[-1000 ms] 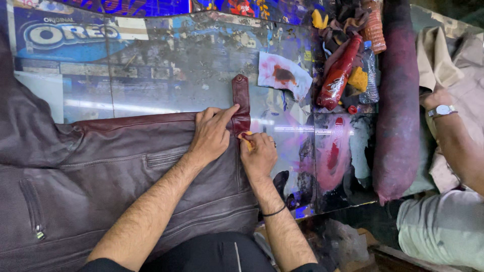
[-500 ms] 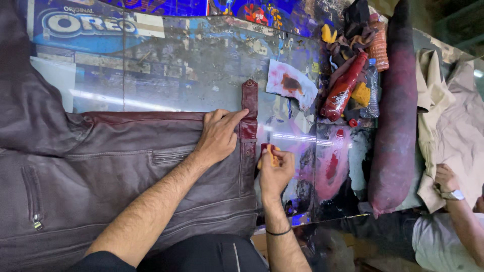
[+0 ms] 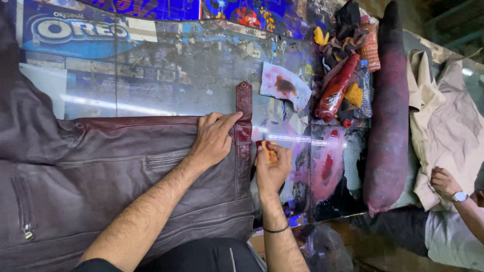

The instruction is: The person rubs a dye-soaked sponge along the edges, collar and seams of a maroon leather jacket laid on a work table, re-wetting the sponge from a dye bottle, then flips the jacket over and continues applying dye to the other side's edges and trim.

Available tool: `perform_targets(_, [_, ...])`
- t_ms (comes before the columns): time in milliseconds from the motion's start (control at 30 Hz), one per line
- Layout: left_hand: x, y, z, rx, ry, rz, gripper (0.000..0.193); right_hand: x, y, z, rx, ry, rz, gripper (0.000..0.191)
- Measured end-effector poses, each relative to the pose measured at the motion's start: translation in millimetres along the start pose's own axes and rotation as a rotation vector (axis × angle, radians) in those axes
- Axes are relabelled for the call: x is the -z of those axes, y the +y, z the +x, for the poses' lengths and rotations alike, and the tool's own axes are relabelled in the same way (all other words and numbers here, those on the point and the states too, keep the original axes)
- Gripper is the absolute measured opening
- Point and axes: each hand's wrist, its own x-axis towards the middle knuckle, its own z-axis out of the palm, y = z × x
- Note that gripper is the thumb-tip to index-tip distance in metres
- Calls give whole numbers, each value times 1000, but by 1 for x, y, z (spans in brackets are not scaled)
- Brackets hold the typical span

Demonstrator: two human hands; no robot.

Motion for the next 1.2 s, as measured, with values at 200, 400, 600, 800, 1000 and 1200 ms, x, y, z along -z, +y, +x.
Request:
perform_targets(200, [-2, -2, -1, 3, -7, 2, 67, -9, -2, -7, 228, -94, -85, 21])
perform_targets(400, [-4, -2, -2, 3, -17, 5, 69, 0, 2, 10, 117, -131, -280, 15])
perform_targets(600, [-2, -3, -2, 14, -14, -5, 69, -4, -6, -2, 425, -202, -246, 20])
perform_targets(800, [0, -2, 0, -5, 18, -18, 69, -12, -8, 8, 312, -145, -232, 20])
perform_targets(1000, [0, -2, -1, 4, 6, -30, 70, -16, -20, 12, 319, -265, -285, 17])
perform_targets(1200, [-2, -5, -1, -6, 10, -9, 68, -17, -30, 10, 434, -301, -310, 20])
